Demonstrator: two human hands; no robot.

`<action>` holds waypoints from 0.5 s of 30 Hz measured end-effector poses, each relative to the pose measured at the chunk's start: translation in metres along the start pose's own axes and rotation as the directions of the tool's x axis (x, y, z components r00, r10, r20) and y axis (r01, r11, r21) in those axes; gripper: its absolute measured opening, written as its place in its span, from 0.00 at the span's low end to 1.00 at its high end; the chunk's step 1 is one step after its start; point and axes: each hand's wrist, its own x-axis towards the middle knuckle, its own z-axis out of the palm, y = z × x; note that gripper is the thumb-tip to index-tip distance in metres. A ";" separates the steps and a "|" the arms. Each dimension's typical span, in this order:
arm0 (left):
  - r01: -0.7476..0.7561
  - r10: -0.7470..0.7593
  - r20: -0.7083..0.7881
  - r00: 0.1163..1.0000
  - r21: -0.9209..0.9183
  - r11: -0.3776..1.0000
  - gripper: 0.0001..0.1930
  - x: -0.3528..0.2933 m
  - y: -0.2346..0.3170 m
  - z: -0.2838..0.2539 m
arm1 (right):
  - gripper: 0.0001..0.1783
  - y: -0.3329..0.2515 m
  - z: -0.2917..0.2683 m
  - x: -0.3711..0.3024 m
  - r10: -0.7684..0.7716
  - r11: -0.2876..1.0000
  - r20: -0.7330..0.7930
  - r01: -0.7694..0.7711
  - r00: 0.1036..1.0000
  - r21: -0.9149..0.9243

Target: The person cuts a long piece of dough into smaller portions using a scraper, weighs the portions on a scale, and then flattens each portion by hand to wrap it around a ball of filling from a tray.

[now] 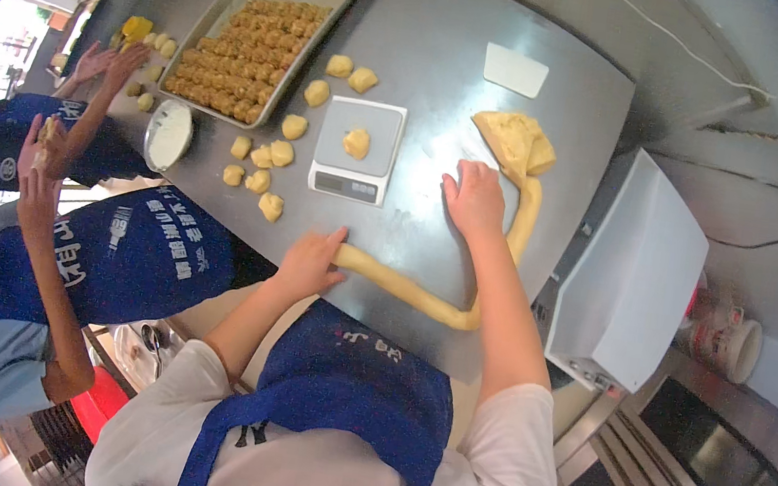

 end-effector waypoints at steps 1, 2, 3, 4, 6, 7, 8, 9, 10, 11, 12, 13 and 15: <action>0.076 -0.076 0.104 0.992 0.010 0.997 0.37 -0.007 -0.001 -0.004 | 0.29 0.003 0.017 0.007 -0.083 0.988 -0.145 0.063 0.986 -0.140; 0.152 -0.153 0.203 0.967 0.023 0.988 0.35 -0.013 -0.005 -0.007 | 0.37 0.001 0.024 0.007 -0.036 0.985 -0.028 0.031 0.999 -0.171; 0.156 -0.158 0.196 0.968 0.028 0.987 0.35 -0.019 -0.012 -0.002 | 0.37 -0.005 0.032 0.000 -0.045 0.985 -0.031 0.039 0.999 -0.167; 0.148 -0.139 0.133 0.981 -0.054 0.988 0.31 -0.025 -0.022 0.008 | 0.39 -0.014 0.040 -0.013 -0.049 0.976 -0.032 0.041 0.998 -0.216; 0.142 -0.134 0.062 0.989 -0.154 0.978 0.28 -0.030 -0.027 0.015 | 0.41 -0.024 0.046 -0.045 -0.063 0.959 -0.018 0.055 0.998 -0.278; 0.170 -0.158 0.087 0.984 -0.156 0.973 0.25 -0.026 -0.028 0.009 | 0.42 -0.028 0.047 -0.064 -0.046 0.971 0.018 0.049 0.999 -0.232; 0.197 -0.180 0.117 0.977 -0.156 0.968 0.22 -0.026 -0.033 0.003 | 0.43 -0.039 0.045 -0.072 -0.026 0.982 0.055 0.035 0.998 -0.184; 0.194 -0.174 0.126 0.977 -0.166 0.967 0.22 -0.022 -0.041 0.003 | 0.43 -0.044 0.042 -0.075 -0.014 0.981 0.061 0.026 0.998 -0.193; 0.120 -0.094 0.146 0.985 -0.181 0.976 0.21 -0.016 -0.051 0.005 | 0.44 -0.047 0.033 -0.077 0.126 0.976 0.019 -0.120 0.992 -0.182; 0.043 -0.009 0.169 0.986 -0.199 0.979 0.20 -0.017 -0.062 0.006 | 0.44 -0.053 0.027 -0.083 0.272 0.948 -0.022 -0.272 0.962 -0.168; -0.031 0.056 0.089 0.994 -0.263 0.964 0.19 -0.015 -0.069 0.009 | 0.45 -0.049 0.024 -0.082 0.260 0.948 -0.082 -0.271 0.962 -0.169; -0.049 0.082 0.105 0.991 -0.284 0.958 0.19 -0.010 -0.081 0.008 | 0.45 -0.051 0.027 -0.076 0.288 0.936 -0.089 -0.300 0.953 -0.186; -0.113 0.153 0.220 0.963 -0.183 0.977 0.16 -0.003 -0.081 -0.006 | 0.45 -0.071 0.010 -0.060 0.607 0.788 0.087 -0.583 0.790 -0.199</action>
